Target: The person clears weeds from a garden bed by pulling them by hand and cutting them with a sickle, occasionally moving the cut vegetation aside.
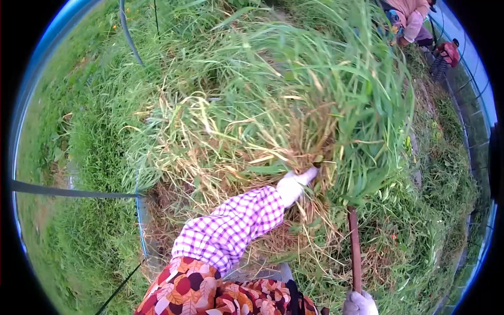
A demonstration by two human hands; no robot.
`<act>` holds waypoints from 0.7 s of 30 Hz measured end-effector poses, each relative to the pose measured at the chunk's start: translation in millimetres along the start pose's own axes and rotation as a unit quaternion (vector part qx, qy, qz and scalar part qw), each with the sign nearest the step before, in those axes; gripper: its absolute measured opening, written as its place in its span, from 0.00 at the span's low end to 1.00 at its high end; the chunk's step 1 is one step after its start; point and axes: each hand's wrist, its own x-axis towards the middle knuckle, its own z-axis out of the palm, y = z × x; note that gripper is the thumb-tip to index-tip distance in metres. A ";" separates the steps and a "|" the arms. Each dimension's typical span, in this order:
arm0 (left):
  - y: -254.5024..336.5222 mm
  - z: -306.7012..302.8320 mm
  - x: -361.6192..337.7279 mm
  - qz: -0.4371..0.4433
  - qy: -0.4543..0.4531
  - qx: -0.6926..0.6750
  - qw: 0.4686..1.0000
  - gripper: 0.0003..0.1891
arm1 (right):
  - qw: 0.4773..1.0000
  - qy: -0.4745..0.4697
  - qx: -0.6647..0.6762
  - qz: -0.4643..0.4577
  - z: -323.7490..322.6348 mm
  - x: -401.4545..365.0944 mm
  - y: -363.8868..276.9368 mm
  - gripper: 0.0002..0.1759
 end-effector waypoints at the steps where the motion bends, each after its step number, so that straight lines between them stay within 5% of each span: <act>1: 3.5 24.5 10.9 -0.079 -0.008 0.123 0.989 0.48 | 0.995 -0.017 0.086 0.044 1.7 15.8 2.8 0.12; 4: -18.0 84.8 49.8 -0.183 -0.102 0.316 0.925 0.43 | 0.941 -0.083 0.295 0.143 14.9 100.9 16.1 0.21; 5: -29.0 83.2 47.3 -0.187 -0.093 0.309 0.928 0.43 | 0.968 -0.170 0.183 0.018 5.2 148.5 37.3 0.19; 6: -34.0 86.8 40.2 -0.157 -0.101 0.379 0.906 0.37 | 0.812 -0.237 0.490 0.212 24.5 184.4 35.1 0.19; 7: -38.0 90.3 34.3 -0.129 -0.109 0.449 0.878 0.31 | 0.784 -0.218 0.522 0.256 35.8 205.0 36.0 0.25; 8: -38.8 89.7 29.7 -0.103 -0.118 0.516 0.842 0.27 | 0.919 -0.242 0.301 0.081 9.9 271.9 68.9 0.23; 9: -38.9 78.4 19.0 -0.056 -0.124 0.516 0.846 0.27 | 0.833 -0.303 0.450 0.110 4.2 306.0 88.4 0.23; 11: -61.2 21.9 -2.5 0.092 -0.064 0.514 0.851 0.30 | 0.941 -0.244 0.198 -0.123 9.1 340.1 83.3 0.21; 12: -83.1 -9.6 -8.9 0.200 -0.001 0.508 0.838 0.31 | 0.965 -0.123 0.170 -0.159 2.0 355.7 75.3 0.20; 14: -83.4 -75.9 -43.9 0.228 0.115 0.508 0.823 0.31 | 0.970 0.144 0.077 -0.179 -12.9 387.3 60.0 0.17; 16: -99.0 -145.4 -81.7 0.152 0.212 0.561 0.785 0.31 | 0.937 0.292 0.014 -0.193 -7.4 330.5 16.1 0.19; 18: -114.0 -206.2 -136.5 -0.006 0.286 0.513 0.809 0.30 | 0.878 0.390 -0.169 -0.220 -2.4 281.0 -13.3 0.24; 20: -152.1 -252.6 -187.8 -0.125 0.381 0.502 0.767 0.28 | 0.863 0.316 -0.252 -0.304 30.3 233.2 -32.9 0.23; 21: -155.2 -265.8 -219.4 -0.140 0.401 0.437 0.792 0.28 | 0.852 0.240 -0.319 -0.339 60.2 216.1 -44.6 0.22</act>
